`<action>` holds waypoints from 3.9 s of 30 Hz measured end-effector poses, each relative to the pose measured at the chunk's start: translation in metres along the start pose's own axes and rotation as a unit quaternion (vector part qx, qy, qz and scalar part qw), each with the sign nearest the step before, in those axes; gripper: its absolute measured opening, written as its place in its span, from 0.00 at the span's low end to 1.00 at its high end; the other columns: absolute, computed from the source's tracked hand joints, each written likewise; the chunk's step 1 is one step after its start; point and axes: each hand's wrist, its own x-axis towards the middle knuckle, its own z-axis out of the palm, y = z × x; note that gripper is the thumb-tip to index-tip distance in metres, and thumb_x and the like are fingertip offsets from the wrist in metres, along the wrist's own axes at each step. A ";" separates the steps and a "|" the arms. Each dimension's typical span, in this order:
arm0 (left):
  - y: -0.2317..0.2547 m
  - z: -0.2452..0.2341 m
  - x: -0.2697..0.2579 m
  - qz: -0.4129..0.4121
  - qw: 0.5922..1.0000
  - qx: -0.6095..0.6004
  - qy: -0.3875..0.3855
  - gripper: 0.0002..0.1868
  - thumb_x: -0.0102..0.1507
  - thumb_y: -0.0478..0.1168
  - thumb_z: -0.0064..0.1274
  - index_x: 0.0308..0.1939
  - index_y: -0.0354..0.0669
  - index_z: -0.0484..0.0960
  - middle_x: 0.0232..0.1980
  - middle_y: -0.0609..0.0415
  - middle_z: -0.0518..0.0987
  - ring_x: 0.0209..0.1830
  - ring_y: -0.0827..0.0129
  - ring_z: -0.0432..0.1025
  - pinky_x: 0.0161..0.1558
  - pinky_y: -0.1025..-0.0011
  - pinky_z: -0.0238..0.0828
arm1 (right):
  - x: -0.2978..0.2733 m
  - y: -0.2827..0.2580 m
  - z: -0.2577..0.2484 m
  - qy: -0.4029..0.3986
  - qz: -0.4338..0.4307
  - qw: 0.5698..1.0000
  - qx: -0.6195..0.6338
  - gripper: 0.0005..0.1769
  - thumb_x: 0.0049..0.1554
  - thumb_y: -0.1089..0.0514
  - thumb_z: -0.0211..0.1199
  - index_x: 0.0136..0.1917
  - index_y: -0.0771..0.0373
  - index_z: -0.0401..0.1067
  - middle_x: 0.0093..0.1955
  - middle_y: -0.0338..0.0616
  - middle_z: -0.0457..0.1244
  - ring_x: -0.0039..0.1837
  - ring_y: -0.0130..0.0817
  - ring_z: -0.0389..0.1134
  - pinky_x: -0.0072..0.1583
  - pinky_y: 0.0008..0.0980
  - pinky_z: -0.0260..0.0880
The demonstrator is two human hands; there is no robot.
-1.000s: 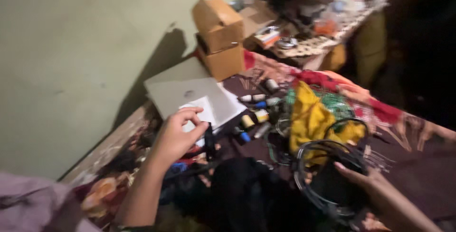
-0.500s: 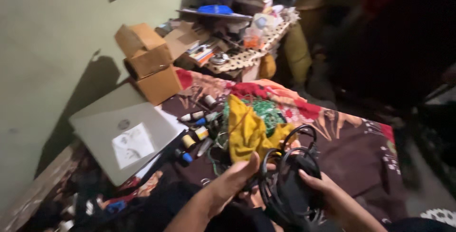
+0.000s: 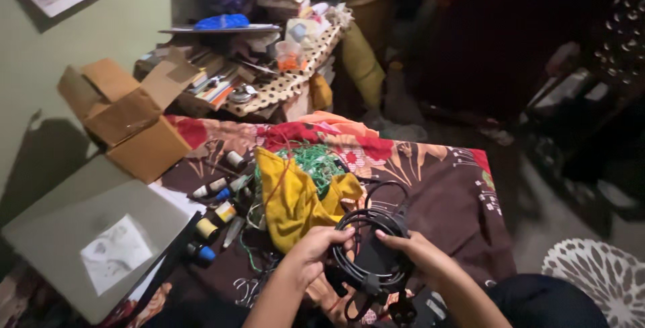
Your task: The person sits on the floor and organizes tangled cables on a table. They coil a black power adapter cable, place it aside, and then begin untangling a green string of small lights.
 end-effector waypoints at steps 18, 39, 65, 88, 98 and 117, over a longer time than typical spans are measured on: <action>-0.085 -0.074 0.093 -0.073 0.991 0.027 0.111 0.14 0.67 0.48 0.54 0.36 0.43 0.84 0.30 0.55 0.82 0.27 0.68 0.74 0.34 0.67 0.69 | 0.127 0.080 -0.021 0.057 0.038 0.997 -0.041 0.28 0.49 0.51 0.75 0.55 0.73 0.75 0.42 0.53 0.72 0.38 0.42 0.72 0.38 0.41 0.73; -0.104 -0.085 0.107 -0.070 0.992 -0.049 0.096 0.13 0.70 0.46 0.51 0.37 0.42 0.82 0.29 0.56 0.80 0.23 0.70 0.73 0.28 0.68 0.70 | 0.079 0.069 0.052 0.093 -0.321 0.902 -0.274 0.17 0.45 0.55 0.79 0.41 0.67 0.76 0.33 0.44 0.70 0.36 0.25 0.69 0.42 0.30 0.71; -0.033 -0.082 0.039 0.012 0.750 0.643 0.152 0.21 0.63 0.52 0.56 0.38 0.33 0.85 0.43 0.32 0.82 0.46 0.40 0.78 0.50 0.51 0.73 | 0.110 0.086 0.061 0.205 -0.370 0.890 -0.170 0.05 0.66 0.61 0.53 0.52 0.66 0.64 0.43 0.53 0.72 0.46 0.40 0.74 0.50 0.33 0.71; -0.065 -0.088 0.082 0.209 0.944 0.212 0.141 0.10 0.60 0.35 0.63 0.42 0.31 0.88 0.32 0.54 0.85 0.25 0.75 0.76 0.29 0.76 0.71 | 0.129 0.102 0.047 0.073 -0.414 0.901 -0.107 0.05 0.65 0.61 0.57 0.52 0.65 0.65 0.53 0.51 0.69 0.57 0.34 0.71 0.58 0.31 0.68; -0.063 -0.102 0.102 0.111 0.961 0.239 0.084 0.15 0.59 0.32 0.59 0.50 0.37 0.88 0.39 0.54 0.87 0.31 0.74 0.79 0.37 0.77 0.75 | 0.131 0.086 0.028 -0.104 -0.411 0.903 -0.073 0.06 0.61 0.58 0.64 0.48 0.64 0.73 0.84 0.49 0.46 0.81 0.44 0.54 0.74 0.41 0.57; -0.025 -0.059 0.062 0.131 0.924 0.343 0.109 0.07 0.57 0.34 0.64 0.39 0.37 0.88 0.28 0.55 0.81 0.22 0.75 0.73 0.27 0.72 0.71 | 0.138 0.089 0.034 -0.130 -0.402 0.905 -0.055 0.15 0.55 0.64 0.65 0.55 0.62 0.68 0.78 0.50 0.56 0.76 0.38 0.60 0.73 0.35 0.60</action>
